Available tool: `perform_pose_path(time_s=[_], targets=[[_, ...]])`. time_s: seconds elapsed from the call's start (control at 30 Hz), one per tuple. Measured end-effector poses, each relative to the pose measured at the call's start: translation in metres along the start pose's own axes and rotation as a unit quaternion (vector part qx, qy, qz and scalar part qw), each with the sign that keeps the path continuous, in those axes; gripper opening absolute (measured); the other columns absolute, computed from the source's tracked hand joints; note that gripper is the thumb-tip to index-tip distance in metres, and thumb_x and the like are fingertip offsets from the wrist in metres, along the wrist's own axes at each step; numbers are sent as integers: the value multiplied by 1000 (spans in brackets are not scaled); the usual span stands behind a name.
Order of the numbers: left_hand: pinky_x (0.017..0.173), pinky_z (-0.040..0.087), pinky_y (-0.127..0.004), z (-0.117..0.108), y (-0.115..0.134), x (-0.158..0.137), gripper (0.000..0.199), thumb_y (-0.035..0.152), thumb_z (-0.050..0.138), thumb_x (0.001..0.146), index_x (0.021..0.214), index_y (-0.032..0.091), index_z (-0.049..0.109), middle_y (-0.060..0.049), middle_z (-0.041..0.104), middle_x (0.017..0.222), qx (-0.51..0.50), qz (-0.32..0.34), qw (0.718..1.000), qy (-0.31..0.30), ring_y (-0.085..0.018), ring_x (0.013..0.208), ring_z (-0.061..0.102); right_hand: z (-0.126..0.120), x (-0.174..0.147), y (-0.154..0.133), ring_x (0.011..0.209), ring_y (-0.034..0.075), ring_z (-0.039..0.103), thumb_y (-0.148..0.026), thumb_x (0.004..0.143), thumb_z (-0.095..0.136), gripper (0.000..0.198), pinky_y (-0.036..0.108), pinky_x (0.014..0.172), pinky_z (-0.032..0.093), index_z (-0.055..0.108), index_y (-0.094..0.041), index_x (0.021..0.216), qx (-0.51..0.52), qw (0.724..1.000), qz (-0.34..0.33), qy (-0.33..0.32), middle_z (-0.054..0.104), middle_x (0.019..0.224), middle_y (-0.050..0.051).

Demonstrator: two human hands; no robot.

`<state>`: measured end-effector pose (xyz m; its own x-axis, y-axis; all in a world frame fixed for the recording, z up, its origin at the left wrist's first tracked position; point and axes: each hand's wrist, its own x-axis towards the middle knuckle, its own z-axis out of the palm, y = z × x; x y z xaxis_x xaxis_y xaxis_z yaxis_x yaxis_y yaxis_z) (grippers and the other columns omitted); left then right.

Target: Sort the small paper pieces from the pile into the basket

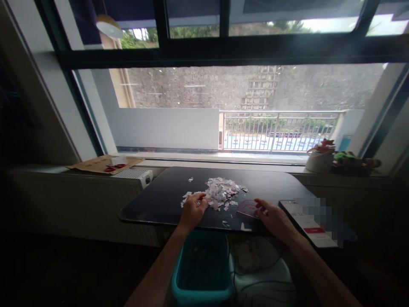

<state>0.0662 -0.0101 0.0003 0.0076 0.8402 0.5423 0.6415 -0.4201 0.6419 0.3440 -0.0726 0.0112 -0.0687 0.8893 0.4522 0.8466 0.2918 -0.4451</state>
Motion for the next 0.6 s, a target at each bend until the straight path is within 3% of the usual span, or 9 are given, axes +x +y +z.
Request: perform_pose_path(time_s=[0.1, 0.3, 0.6], targets=[[86, 46, -34, 1, -1, 1, 29, 30, 47, 78, 95, 17, 65, -8, 66, 98, 1, 0, 1000, 1, -20, 94, 59, -5, -20, 2, 100, 23, 57, -24, 82, 45, 34, 37, 84, 47, 58, -16, 112, -81, 994, -39, 59, 62, 109, 9], [85, 46, -33, 0, 0, 1, 29, 31, 47, 77, 94, 18, 66, -7, 66, 96, 0, -3, 1000, 6, -20, 93, 59, 1, -77, -5, 94, 20, 57, -20, 82, 45, 33, 32, 76, 51, 58, -22, 112, -138, 982, -110, 69, 61, 106, 6], [79, 49, -30, -1, 2, 1, 30, 32, 46, 78, 95, 17, 66, -7, 66, 99, 2, -5, 1000, 1, -19, 93, 59, 14, -88, -6, 103, 26, 54, -11, 79, 47, 40, 35, 75, 52, 57, -21, 116, -226, 966, -104, 66, 58, 112, 9]])
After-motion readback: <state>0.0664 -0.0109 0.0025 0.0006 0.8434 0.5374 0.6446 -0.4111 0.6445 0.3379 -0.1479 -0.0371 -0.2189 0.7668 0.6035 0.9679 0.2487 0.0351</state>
